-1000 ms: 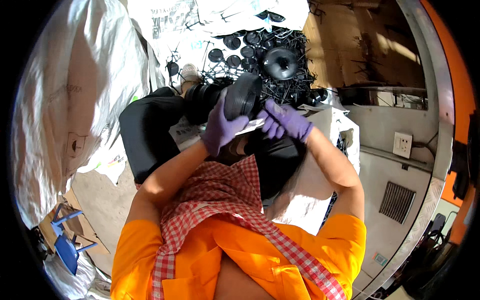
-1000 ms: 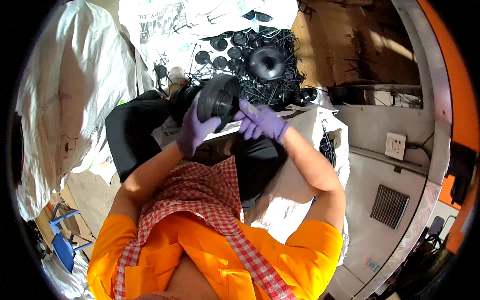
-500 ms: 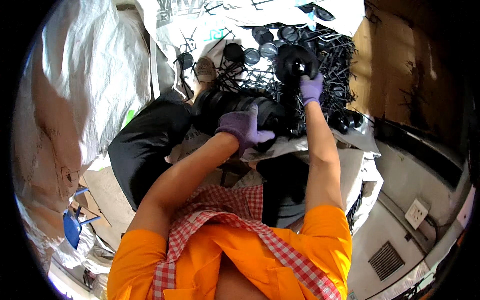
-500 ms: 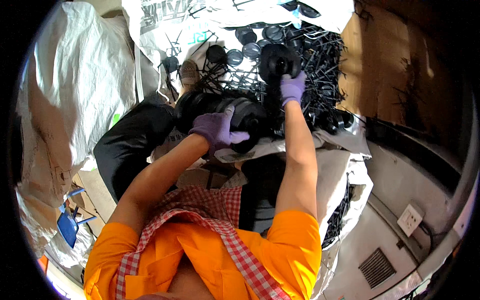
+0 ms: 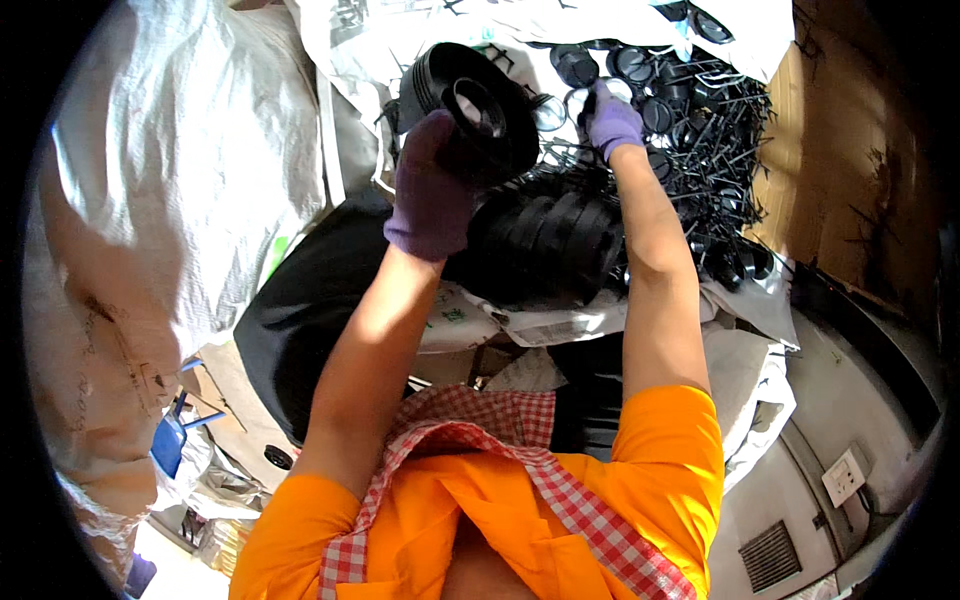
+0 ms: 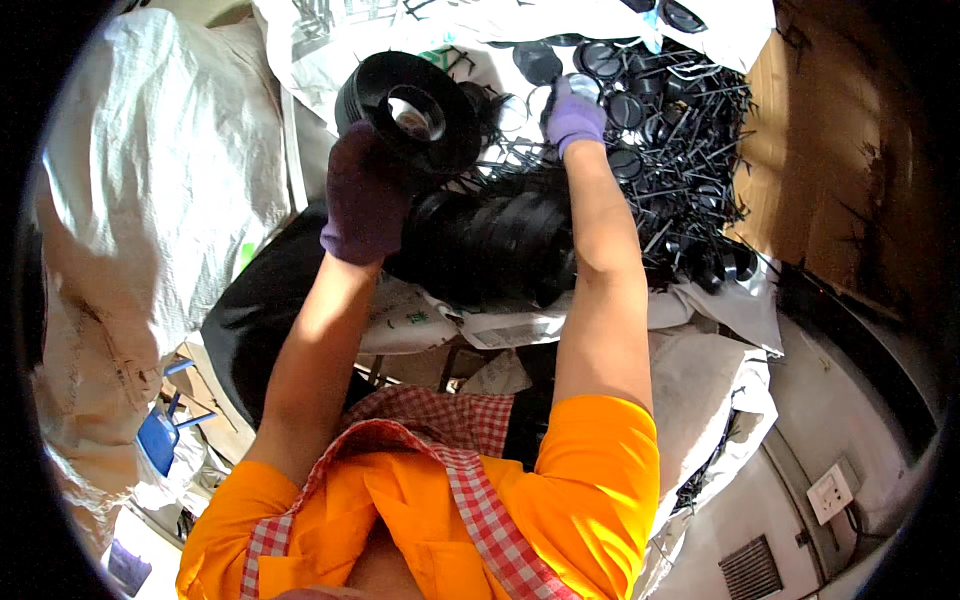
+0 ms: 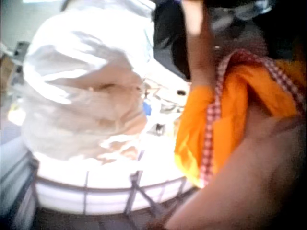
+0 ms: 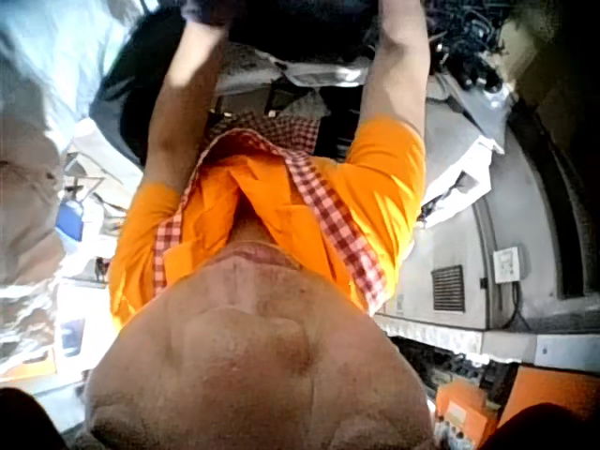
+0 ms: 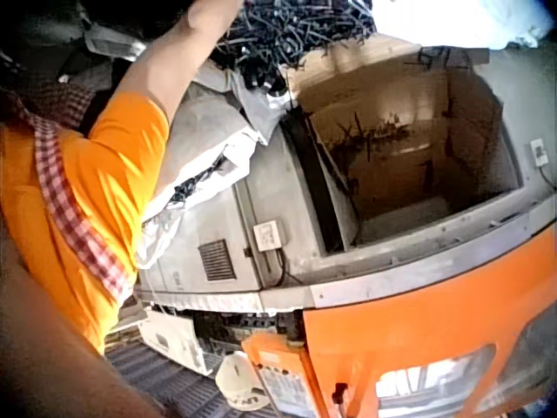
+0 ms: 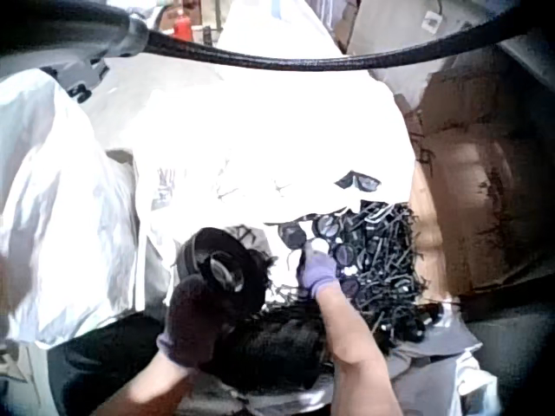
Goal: The person picks up plastic rings and other small components from a large white bag, stacks the rings together, and places them into another large white bag.
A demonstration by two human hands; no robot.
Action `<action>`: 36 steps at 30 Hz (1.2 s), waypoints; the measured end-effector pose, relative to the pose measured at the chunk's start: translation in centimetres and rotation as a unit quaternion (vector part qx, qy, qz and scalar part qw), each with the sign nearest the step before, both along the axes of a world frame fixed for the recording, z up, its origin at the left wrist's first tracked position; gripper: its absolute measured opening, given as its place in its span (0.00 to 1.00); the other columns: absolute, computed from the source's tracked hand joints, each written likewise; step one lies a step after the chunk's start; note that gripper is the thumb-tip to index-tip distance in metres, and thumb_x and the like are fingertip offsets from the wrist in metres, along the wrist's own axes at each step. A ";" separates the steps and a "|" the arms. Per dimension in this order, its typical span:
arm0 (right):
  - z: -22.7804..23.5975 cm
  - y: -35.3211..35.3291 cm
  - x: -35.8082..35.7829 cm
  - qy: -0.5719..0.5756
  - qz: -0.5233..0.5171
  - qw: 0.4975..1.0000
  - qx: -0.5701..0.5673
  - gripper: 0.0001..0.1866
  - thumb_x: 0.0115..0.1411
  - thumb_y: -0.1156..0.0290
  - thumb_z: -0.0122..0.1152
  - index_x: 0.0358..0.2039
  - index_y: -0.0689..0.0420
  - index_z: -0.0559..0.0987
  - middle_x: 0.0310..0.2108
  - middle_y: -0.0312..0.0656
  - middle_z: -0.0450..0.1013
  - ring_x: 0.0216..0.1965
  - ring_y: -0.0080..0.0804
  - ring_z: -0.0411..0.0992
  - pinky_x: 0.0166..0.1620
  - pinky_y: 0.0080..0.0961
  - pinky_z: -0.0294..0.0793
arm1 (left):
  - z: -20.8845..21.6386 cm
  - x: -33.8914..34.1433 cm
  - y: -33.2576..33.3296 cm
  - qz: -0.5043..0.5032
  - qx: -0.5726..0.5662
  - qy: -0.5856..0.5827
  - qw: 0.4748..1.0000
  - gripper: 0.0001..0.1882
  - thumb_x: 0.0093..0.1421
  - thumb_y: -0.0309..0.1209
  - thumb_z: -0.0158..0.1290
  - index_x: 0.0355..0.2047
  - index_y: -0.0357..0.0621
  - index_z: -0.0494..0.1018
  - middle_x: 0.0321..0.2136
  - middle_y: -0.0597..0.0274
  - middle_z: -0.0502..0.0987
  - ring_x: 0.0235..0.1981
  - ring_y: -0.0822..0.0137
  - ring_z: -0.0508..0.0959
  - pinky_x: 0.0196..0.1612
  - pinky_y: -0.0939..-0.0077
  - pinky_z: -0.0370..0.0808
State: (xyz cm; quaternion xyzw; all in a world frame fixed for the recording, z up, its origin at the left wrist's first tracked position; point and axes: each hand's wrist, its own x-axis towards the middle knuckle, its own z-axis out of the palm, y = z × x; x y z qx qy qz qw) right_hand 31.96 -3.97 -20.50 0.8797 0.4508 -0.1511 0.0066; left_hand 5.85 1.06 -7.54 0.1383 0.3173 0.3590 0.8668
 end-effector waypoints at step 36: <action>19.3 -1.4 -9.7 0.213 0.056 0.945 0.242 0.31 0.47 0.44 0.64 0.41 0.59 0.79 0.48 0.61 0.69 0.53 0.50 0.67 0.57 0.37 0.66 | 10.4 -4.3 -2.1 -0.059 0.214 0.238 0.946 0.25 0.49 0.26 0.60 0.49 0.42 0.70 0.33 0.67 0.76 0.29 0.78 0.72 0.33 0.81 0.72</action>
